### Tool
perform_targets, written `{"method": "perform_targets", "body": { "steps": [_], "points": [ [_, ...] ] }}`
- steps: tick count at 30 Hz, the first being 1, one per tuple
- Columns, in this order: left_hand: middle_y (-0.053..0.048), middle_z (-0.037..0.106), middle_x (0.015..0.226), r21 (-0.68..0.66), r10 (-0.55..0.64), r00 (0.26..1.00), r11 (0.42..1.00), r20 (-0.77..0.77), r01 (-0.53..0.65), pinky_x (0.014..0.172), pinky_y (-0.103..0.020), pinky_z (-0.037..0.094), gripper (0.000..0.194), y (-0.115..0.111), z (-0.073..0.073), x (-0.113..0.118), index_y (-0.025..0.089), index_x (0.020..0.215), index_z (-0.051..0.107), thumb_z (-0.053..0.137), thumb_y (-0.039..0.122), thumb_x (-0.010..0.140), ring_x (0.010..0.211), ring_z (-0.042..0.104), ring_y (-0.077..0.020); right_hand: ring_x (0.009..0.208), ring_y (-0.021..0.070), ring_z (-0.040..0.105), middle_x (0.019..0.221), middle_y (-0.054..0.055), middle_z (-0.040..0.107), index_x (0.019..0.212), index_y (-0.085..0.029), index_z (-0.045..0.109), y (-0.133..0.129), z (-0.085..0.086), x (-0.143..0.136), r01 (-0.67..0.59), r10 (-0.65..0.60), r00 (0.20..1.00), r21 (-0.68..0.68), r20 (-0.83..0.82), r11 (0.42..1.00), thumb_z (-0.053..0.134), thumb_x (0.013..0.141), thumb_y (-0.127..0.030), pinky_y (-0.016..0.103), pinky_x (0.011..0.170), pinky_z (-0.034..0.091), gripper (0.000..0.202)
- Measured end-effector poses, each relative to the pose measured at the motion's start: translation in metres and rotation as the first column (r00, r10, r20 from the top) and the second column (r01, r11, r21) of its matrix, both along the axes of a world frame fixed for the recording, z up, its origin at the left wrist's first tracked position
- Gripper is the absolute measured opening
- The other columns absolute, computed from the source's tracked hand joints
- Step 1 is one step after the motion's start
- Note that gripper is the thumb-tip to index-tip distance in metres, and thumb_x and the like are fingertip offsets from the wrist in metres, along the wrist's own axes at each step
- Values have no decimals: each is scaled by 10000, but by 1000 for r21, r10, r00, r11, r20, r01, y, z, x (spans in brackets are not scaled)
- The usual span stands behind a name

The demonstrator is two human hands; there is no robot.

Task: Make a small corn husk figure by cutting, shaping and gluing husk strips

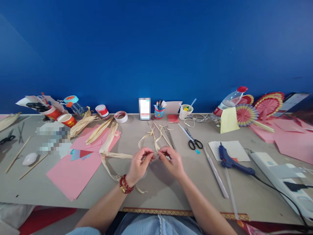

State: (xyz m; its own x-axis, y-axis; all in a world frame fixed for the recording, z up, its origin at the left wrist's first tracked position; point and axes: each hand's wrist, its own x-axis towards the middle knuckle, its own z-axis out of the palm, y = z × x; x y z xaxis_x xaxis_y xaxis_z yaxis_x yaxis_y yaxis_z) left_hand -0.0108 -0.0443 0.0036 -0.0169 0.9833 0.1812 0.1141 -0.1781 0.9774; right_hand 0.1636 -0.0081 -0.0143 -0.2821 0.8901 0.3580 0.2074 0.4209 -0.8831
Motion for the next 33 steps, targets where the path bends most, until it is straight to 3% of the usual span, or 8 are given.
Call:
{"method": "perform_targets", "body": {
  "steps": [6,13,20,29,33],
  "points": [
    [-30,682,777,-20,-15,1000,1000,14,15,691,-274,518,146,0,0,-1,196,985,633,561,311,933,698,640,-161,667,172,606,768,33,630,834,-221,614,-3,4,-1,16,-17,1000,-8,-11,1000,535,956,-314,277,625,508,172],
    [-80,724,965,133,-37,989,989,-143,57,867,-344,490,192,-3,13,1,244,1028,720,654,245,848,917,650,-237,679,176,625,766,29,667,834,-226,634,-4,7,-5,-1,1,1000,13,5,1000,560,943,-317,273,627,508,160],
    [-45,723,842,159,52,961,987,-271,-9,774,-290,478,97,-2,7,1,234,926,706,622,219,880,779,654,-194,685,175,626,753,23,657,819,-222,631,-4,7,-2,-32,32,999,-25,-24,999,575,939,-327,270,636,504,169],
    [-27,701,757,-135,-60,995,988,80,70,649,-249,505,156,2,3,1,180,884,669,638,332,884,664,637,-149,653,163,611,745,23,639,828,-209,627,-6,9,-3,-56,45,994,-101,-101,993,567,948,-327,262,610,487,179],
    [-27,696,747,-157,-89,991,982,101,104,662,-250,513,165,2,1,-1,171,893,665,640,334,881,677,639,-148,647,160,613,743,23,638,828,-207,630,-6,7,-2,-53,40,992,-107,-117,993,573,945,-334,260,608,498,182]
  ]
}}
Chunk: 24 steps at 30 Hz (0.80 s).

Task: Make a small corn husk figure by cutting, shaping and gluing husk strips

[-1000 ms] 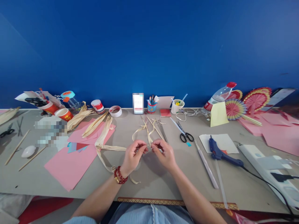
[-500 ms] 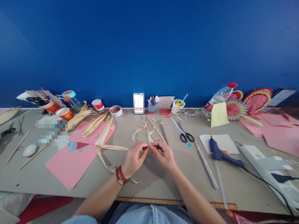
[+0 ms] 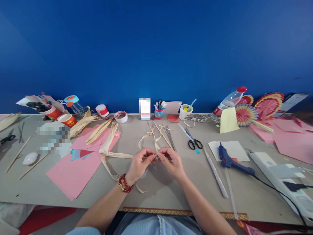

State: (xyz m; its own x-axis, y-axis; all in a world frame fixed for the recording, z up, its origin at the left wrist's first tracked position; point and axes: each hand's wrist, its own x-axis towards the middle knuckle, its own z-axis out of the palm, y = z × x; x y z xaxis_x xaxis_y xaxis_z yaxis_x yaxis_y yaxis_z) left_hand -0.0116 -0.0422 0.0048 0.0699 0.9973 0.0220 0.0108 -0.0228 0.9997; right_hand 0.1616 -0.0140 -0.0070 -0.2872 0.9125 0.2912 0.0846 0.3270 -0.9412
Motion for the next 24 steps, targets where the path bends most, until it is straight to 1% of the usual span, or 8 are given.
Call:
{"method": "perform_targets", "body": {
  "steps": [3,6,10,12,15,19,24],
  "points": [
    [-33,695,779,42,1,997,999,-82,3,648,-242,506,166,-1,1,0,171,893,656,621,333,891,690,636,-147,661,161,621,761,31,647,836,-203,629,0,-1,0,-4,3,1000,18,17,1000,568,948,-330,261,620,512,180],
    [-28,680,767,107,-1,985,994,-170,20,639,-229,491,158,-2,3,0,169,874,645,596,316,902,695,622,-142,668,161,625,773,34,651,845,-204,628,0,-2,-1,-10,9,1000,33,27,999,564,951,-328,261,632,520,175],
    [-21,662,739,135,6,969,990,-246,28,562,-201,441,161,-3,3,-1,172,875,643,573,312,914,669,590,-132,655,159,625,771,31,643,841,-208,622,0,-5,-1,11,-12,999,30,37,999,559,954,-332,257,621,520,179],
    [-18,662,741,119,10,973,993,-230,17,570,-206,455,166,-2,2,-1,175,934,644,565,321,921,667,600,-134,655,157,626,776,31,641,846,-209,622,1,-6,-1,16,-17,999,32,43,999,555,956,-330,259,626,521,177],
    [-18,670,747,106,7,983,994,-185,13,635,-235,505,187,-1,0,-1,175,977,645,558,333,929,671,627,-141,655,154,629,779,27,640,853,-210,618,2,-7,0,24,-25,999,31,38,999,554,957,-331,253,623,520,172],
    [-17,673,748,103,4,985,995,-175,14,645,-242,514,167,-1,0,0,172,909,640,563,319,927,651,631,-136,645,154,635,757,21,633,852,-208,613,3,-8,0,55,-56,998,29,34,998,552,955,-342,245,605,523,179],
    [-6,659,699,52,-11,992,998,-129,18,613,-236,498,179,-2,-1,0,172,874,616,566,335,929,614,613,-129,634,148,634,755,14,617,852,-211,599,3,-6,-1,70,-71,997,39,25,997,543,956,-328,244,604,523,166]
  ]
}}
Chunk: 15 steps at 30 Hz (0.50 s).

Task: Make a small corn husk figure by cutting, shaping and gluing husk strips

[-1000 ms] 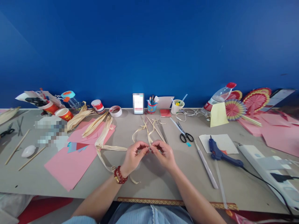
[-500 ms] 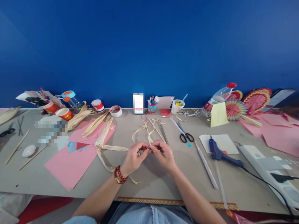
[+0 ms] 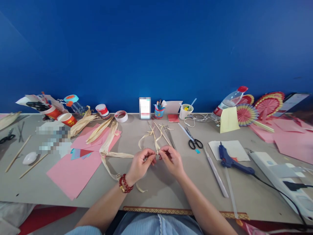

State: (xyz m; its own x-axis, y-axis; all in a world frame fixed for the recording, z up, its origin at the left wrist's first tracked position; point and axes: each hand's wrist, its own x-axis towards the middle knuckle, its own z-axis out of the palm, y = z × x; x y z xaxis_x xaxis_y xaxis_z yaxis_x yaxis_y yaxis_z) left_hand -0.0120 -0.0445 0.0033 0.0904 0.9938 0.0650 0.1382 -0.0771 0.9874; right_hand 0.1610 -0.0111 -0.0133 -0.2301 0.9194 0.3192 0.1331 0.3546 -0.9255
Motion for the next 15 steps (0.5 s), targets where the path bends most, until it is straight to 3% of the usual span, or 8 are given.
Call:
{"method": "perform_targets", "body": {
  "steps": [15],
  "points": [
    [4,632,654,5,-25,999,1000,-47,25,593,-220,452,208,-1,4,-2,177,821,610,553,338,937,604,571,-121,607,138,624,738,-1,598,842,-211,582,-2,5,-2,16,-19,998,-43,-68,999,548,951,-318,244,590,510,156]
  ]
}}
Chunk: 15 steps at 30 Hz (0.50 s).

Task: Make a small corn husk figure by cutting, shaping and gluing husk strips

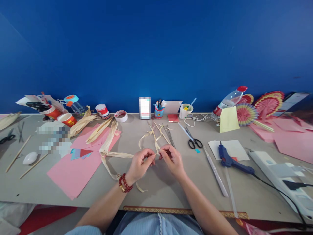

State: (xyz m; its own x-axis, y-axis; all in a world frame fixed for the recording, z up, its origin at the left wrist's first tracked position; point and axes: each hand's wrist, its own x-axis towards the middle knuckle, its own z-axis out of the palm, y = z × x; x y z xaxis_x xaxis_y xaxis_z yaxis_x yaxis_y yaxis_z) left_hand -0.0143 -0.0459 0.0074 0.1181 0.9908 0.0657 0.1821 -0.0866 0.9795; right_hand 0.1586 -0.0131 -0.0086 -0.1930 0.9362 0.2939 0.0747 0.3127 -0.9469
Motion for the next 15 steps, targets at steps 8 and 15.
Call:
{"method": "perform_targets", "body": {
  "steps": [8,15],
  "points": [
    [2,623,640,-28,-18,996,999,85,21,601,-225,453,214,0,3,-1,172,801,605,561,340,928,597,559,-121,611,137,622,734,-1,599,838,-207,582,0,0,0,9,-9,1000,-14,12,1000,553,950,-342,237,588,504,178],
    [1,616,633,-48,-9,991,999,131,16,606,-237,457,241,0,8,-1,174,783,595,569,374,915,594,556,-128,607,143,622,725,1,604,844,-207,584,-1,-1,-1,12,-12,1000,-24,16,1000,554,951,-351,242,587,503,182]
  ]
}}
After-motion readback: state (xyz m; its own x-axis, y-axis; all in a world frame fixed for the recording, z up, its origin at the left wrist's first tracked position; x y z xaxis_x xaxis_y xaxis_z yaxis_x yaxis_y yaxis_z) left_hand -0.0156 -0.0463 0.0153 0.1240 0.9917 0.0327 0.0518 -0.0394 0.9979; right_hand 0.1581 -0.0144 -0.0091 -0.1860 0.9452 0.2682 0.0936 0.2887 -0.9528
